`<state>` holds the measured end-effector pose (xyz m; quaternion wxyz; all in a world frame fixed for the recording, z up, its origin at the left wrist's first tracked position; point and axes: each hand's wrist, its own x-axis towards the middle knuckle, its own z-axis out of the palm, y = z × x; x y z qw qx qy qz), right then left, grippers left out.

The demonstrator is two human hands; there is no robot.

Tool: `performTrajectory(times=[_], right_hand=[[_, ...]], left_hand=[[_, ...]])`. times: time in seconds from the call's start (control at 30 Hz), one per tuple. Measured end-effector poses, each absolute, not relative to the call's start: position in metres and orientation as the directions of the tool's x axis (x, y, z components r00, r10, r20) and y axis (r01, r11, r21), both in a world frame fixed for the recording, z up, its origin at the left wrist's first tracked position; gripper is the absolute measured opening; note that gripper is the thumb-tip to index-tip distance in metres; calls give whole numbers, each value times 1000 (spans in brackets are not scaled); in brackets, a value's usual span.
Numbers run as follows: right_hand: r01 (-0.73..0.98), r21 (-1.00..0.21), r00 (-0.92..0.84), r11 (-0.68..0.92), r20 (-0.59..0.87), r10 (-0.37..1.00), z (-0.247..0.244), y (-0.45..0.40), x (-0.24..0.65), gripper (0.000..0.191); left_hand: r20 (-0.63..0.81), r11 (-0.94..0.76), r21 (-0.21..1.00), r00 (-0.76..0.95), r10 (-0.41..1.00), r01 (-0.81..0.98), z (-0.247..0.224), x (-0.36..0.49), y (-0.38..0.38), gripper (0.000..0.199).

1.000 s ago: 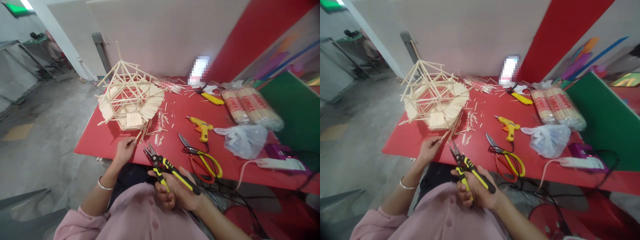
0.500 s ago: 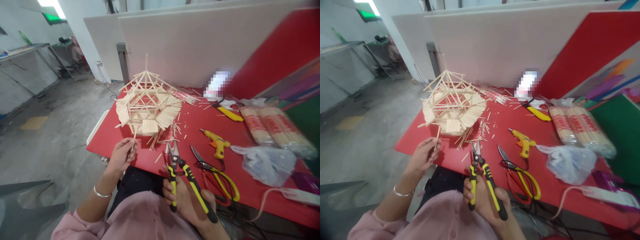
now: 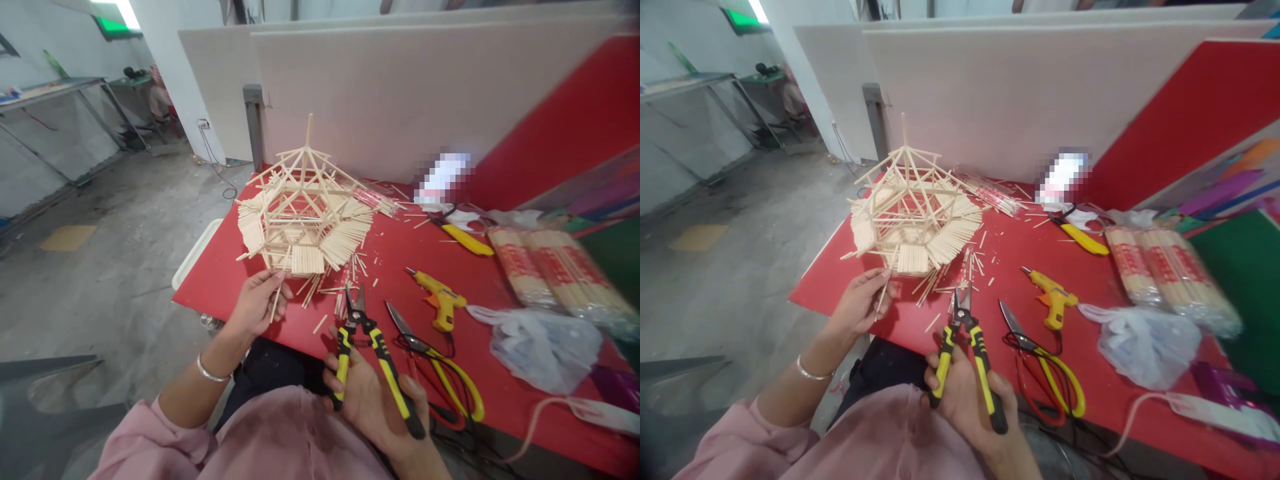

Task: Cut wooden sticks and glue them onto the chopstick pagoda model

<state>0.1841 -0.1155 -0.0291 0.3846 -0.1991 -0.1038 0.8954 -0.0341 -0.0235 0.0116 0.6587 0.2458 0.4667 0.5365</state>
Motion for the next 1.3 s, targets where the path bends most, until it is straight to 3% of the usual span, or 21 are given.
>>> performTrajectory(times=[0.13,0.2,0.5,1.3], right_hand=[[-577,-454,-576,-679,-362,732,-32,-108,177,40],[-521,-478,-577,-707,-414,704,-35,-107,173,31],[-539,-350,-639,-766,-421,643,-39,-101,157,27],[-536,-350,-660,-768,-394,640,-36,-93,154,25]], left_hand=[[-367,311,813,-19,930,-492,12,-31,-22,37],[-372,319,801,-4,928,-507,14,-30,-22,36],[-390,345,754,43,920,-558,19,-30,-26,27],[-493,403,648,47,869,-646,27,-27,-25,13]])
